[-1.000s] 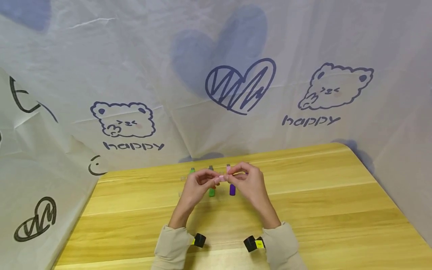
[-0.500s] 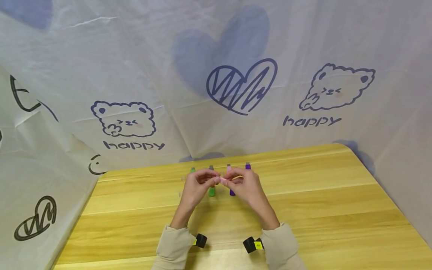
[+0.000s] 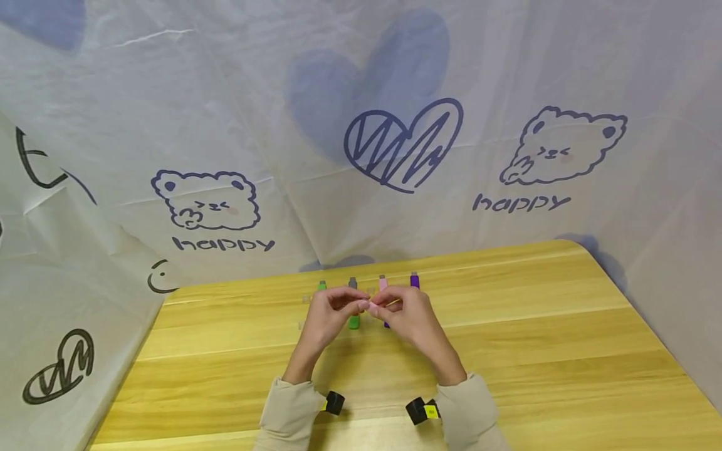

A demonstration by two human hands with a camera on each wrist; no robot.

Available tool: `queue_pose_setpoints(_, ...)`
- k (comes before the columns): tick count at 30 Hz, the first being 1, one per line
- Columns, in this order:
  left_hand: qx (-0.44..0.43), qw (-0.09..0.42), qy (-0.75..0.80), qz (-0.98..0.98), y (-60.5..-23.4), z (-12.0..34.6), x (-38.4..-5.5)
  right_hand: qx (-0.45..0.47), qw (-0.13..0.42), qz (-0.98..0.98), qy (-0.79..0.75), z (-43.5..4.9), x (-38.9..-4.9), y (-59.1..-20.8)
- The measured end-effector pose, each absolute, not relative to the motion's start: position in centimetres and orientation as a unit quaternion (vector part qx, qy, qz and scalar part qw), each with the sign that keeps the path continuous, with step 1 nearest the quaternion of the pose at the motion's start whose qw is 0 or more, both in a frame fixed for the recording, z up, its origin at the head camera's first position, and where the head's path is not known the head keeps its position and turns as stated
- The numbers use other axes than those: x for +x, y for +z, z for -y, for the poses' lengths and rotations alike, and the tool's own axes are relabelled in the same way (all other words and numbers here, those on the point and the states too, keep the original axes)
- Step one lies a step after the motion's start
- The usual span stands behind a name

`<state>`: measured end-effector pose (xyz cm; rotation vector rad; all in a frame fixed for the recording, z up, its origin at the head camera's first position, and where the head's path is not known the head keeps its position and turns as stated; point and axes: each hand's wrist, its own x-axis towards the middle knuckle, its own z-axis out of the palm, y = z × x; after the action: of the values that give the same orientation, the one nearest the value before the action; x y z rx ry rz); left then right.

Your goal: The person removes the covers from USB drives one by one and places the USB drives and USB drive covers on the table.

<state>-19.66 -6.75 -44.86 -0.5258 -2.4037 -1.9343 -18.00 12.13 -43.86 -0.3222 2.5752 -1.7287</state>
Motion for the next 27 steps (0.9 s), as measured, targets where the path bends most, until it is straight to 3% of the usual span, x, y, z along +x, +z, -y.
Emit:
queue_pose_setpoints(21, -0.172, -0.024, -0.607, 0.776, -44.7, 6.4, -19.6, -0.096, 0.048, -0.827, -0.552, -13.1, -17.4, -43.1)
queue_pose_setpoints(27, -0.126, 0.040, -0.603, 0.786, -44.2, 9.4, -20.0, -0.078, 0.063, -0.840, -0.534, -13.2, -17.5, -43.3)
